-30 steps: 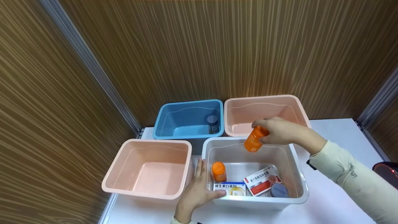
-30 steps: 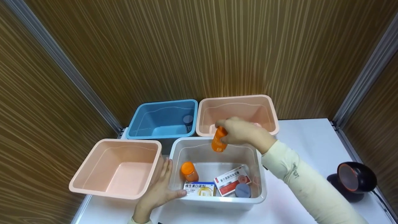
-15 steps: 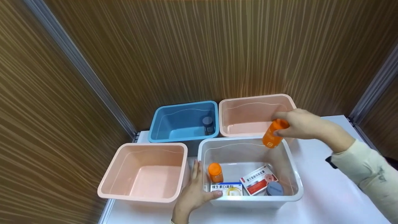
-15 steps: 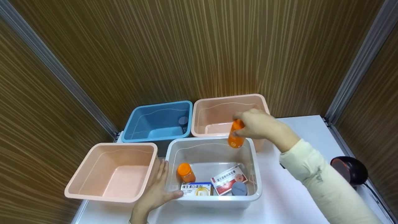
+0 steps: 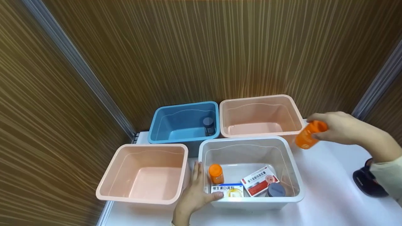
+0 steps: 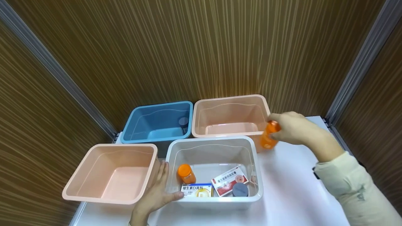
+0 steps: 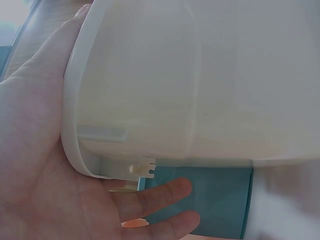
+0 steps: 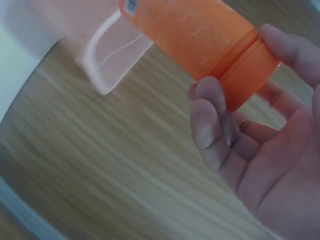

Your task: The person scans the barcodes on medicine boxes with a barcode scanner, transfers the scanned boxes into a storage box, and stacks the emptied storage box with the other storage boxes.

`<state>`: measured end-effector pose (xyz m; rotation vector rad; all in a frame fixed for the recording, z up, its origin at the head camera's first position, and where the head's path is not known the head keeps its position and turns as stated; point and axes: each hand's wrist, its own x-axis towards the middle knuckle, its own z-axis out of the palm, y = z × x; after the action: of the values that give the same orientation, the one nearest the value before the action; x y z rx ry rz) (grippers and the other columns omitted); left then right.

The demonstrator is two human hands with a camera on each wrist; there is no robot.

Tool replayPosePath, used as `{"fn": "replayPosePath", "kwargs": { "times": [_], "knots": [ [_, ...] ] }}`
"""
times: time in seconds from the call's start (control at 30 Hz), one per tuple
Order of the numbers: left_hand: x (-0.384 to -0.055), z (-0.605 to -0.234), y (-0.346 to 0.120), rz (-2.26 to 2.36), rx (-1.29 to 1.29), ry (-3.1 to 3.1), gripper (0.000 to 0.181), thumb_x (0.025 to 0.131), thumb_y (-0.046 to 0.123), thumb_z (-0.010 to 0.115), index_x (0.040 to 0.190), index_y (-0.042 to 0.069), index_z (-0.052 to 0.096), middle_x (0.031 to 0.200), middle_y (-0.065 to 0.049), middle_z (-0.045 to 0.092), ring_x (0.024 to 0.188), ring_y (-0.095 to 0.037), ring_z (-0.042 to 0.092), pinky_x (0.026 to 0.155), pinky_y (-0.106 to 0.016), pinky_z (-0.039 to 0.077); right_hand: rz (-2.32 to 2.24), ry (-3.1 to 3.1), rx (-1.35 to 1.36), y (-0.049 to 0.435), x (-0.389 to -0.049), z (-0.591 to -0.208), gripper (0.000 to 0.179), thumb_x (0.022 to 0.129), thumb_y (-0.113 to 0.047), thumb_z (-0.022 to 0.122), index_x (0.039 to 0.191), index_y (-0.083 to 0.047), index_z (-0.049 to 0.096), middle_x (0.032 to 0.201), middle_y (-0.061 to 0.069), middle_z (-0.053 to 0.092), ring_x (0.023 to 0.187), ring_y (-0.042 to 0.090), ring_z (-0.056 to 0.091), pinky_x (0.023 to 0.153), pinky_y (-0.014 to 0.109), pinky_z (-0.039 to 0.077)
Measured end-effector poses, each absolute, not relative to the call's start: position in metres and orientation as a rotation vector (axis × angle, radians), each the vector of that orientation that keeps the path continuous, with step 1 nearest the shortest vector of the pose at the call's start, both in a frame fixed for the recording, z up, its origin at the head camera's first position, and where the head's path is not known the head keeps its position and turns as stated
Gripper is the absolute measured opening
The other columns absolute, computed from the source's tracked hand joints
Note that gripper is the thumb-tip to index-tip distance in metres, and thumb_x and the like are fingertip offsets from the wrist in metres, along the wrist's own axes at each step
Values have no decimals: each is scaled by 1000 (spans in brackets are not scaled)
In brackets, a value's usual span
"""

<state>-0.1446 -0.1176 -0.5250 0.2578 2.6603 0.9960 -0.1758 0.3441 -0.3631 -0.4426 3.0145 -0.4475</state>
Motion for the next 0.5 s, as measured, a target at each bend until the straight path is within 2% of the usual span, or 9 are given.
{"fn": "replayPosePath", "kwargs": {
  "times": [0.23, 0.5],
  "knots": [
    [-144, -525, -117, 1000, 252, 2647, 137, 64, 77, 77, 164, 22, 1, 169, -2, -11, 151, -40, 9, 110, -67, 28, -407, 2981, -336, 382, -172, -395, 44, 83, -17, 79, 122, -2, 64, 91, 5, 69, 81, 27, 59, 67, 45, 49],
    [-144, -526, -117, 995, 246, 2644, 137, 65, 76, 78, 164, 22, 1, 169, -2, -11, 152, -40, 8, 109, -67, 28, -384, 2955, -277, 420, -165, -424, 45, 76, -7, 82, 116, 2, 64, 87, 10, 67, 80, 33, 59, 69, 56, 50]
  ]
}}
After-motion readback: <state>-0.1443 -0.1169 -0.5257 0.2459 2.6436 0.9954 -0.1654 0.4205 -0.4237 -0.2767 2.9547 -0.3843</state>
